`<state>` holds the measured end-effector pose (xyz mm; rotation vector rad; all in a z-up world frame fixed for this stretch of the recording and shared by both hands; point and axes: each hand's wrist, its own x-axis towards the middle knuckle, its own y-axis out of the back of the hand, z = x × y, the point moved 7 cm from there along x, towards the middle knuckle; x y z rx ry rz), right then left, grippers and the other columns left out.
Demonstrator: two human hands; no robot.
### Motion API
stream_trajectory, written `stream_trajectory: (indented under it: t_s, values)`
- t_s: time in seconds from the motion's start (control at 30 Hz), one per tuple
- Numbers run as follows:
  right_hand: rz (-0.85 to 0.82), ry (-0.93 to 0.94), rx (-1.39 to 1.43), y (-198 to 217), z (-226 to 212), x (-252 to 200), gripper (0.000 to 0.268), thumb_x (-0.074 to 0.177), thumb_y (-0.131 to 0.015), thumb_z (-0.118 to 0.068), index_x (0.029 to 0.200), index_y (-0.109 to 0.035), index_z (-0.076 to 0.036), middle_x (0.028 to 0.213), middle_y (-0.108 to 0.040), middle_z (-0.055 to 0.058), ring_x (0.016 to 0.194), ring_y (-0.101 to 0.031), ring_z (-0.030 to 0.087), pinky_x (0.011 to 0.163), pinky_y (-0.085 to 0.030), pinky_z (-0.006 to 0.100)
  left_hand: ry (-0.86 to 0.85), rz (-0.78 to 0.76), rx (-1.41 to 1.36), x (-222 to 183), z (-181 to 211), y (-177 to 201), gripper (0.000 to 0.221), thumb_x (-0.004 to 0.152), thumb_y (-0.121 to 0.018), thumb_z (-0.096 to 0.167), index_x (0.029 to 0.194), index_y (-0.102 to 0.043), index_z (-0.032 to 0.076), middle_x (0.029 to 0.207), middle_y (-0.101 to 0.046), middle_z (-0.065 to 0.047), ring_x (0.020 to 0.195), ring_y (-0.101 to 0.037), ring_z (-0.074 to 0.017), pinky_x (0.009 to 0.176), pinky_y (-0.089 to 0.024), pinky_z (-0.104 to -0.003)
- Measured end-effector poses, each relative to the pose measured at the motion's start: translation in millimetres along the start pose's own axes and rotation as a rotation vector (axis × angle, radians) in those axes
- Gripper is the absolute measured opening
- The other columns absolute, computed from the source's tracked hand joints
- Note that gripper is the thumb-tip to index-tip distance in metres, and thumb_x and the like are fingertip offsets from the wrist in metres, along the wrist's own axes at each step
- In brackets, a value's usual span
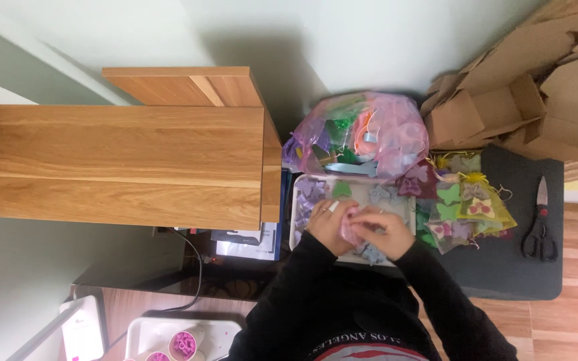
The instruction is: The person places individual heart-shaped wax melts into small mesh bags, pulls the drawstrings tight, and sets the completed bags onto a work surface.
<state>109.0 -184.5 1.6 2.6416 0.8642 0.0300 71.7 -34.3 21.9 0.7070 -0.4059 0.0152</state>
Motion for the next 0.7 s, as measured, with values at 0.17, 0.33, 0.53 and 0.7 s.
stream_trajectory:
  t_s: [0.17,0.33,0.53,0.7]
  values:
    - [0.101,0.009,0.096,18.5,32.0,-6.1,0.021,0.089,-0.074,-0.014,0.109,-0.075,-0.009,0.105,-0.074,0.004,0.083,-0.07,0.011,0.074,-0.056,0.027,0.188,-0.044,-0.017,-3.5,-11.7,13.8,0.072,0.067,-0.092,0.037,0.127,-0.06,0.012,0.109,-0.071,-0.01,0.105,-0.066,-0.0323,0.101,-0.048,-0.047]
    - [0.108,-0.052,-0.341,-5.6,74.7,-15.4,0.037,0.075,-0.083,-0.026,0.108,-0.073,-0.014,0.105,-0.073,0.004,0.087,-0.067,0.02,0.078,-0.056,0.036,0.281,-0.028,-0.031,-8.3,-19.3,21.4,0.073,0.069,-0.091,0.036,0.128,-0.059,0.01,0.111,-0.07,-0.012,0.106,-0.066,-0.0321,0.096,-0.051,-0.044]
    - [-0.064,-0.281,-0.928,-51.5,82.6,-16.5,0.057,0.069,-0.079,-0.05,0.118,-0.066,-0.026,0.114,-0.066,-0.001,0.113,-0.057,0.024,0.093,-0.035,0.05,0.235,0.067,0.029,-4.7,-13.7,26.4,0.078,0.066,-0.091,0.036,0.132,-0.057,0.011,0.106,-0.071,-0.009,0.106,-0.066,-0.0325,0.097,-0.051,-0.043]
    - [-0.024,-0.298,-1.079,-61.5,98.6,-12.4,0.047,0.074,-0.074,-0.044,0.114,-0.065,-0.022,0.11,-0.069,-0.002,0.113,-0.057,0.023,0.095,-0.033,0.057,0.208,0.042,0.053,-5.0,-11.5,26.2,0.086,0.067,-0.091,0.038,0.14,-0.053,0.013,0.108,-0.073,-0.009,0.109,-0.065,-0.0352,0.101,-0.047,-0.047]
